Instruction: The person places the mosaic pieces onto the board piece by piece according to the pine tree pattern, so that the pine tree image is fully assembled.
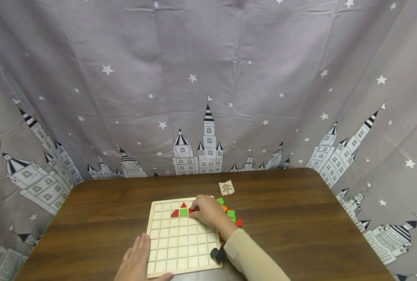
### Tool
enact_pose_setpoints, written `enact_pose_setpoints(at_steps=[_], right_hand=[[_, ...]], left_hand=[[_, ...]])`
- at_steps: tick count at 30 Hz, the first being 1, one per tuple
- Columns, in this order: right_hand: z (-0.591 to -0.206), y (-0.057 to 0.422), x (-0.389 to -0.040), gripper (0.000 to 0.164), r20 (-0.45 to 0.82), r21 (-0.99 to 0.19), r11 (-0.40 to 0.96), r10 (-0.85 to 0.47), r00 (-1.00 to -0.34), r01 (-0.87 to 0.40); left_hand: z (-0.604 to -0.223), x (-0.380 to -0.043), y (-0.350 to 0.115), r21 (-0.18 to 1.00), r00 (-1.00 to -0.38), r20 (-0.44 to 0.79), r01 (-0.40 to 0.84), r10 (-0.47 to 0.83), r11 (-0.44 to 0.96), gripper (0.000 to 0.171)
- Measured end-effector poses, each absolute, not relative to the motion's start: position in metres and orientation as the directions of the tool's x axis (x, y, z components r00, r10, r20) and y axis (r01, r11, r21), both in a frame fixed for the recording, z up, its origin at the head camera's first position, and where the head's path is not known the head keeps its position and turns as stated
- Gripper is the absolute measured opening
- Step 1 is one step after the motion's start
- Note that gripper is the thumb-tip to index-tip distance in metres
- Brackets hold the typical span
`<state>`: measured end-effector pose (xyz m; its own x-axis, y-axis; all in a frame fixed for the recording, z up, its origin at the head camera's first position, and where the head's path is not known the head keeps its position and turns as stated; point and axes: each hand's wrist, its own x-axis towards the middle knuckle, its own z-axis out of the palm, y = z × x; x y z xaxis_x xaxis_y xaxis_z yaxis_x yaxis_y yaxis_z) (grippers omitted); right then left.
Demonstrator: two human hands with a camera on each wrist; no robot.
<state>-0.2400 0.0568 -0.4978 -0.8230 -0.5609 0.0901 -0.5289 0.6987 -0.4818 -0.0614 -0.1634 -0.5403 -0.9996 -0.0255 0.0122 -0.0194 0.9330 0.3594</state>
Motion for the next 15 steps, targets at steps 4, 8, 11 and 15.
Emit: enact_pose_setpoints(at_steps=[4, 8, 11, 15], right_hand=[[-0.499, 0.0563, -0.2403, 0.012, 0.089, -0.476, 0.702, -0.561, -0.823, -0.53], [-0.499, 0.0562, -0.2397, 0.011, 0.079, -0.479, 0.705, -0.558, -0.826, -0.522], [-0.4982, 0.0565, -0.2388, 0.011, 0.075, -0.484, 0.704, -0.56, -0.825, -0.521], [-0.4969, 0.0572, -0.2376, 0.012, 0.078, -0.473, 0.703, -0.567, -0.82, -0.531]], left_hand=[[-0.5402, -0.0611, -0.1637, 0.359, -1.0, 0.003, -0.025, -0.028, 0.933, 0.143], [-0.5408, -0.0614, -0.1633, 0.361, -0.999, 0.012, -0.023, -0.029, 0.932, 0.143], [-0.5407, -0.0616, -0.1629, 0.362, -0.999, 0.022, -0.02, -0.03, 0.932, 0.143], [-0.5394, -0.0612, -0.1624, 0.363, -0.999, 0.025, -0.018, -0.03, 0.932, 0.143]])
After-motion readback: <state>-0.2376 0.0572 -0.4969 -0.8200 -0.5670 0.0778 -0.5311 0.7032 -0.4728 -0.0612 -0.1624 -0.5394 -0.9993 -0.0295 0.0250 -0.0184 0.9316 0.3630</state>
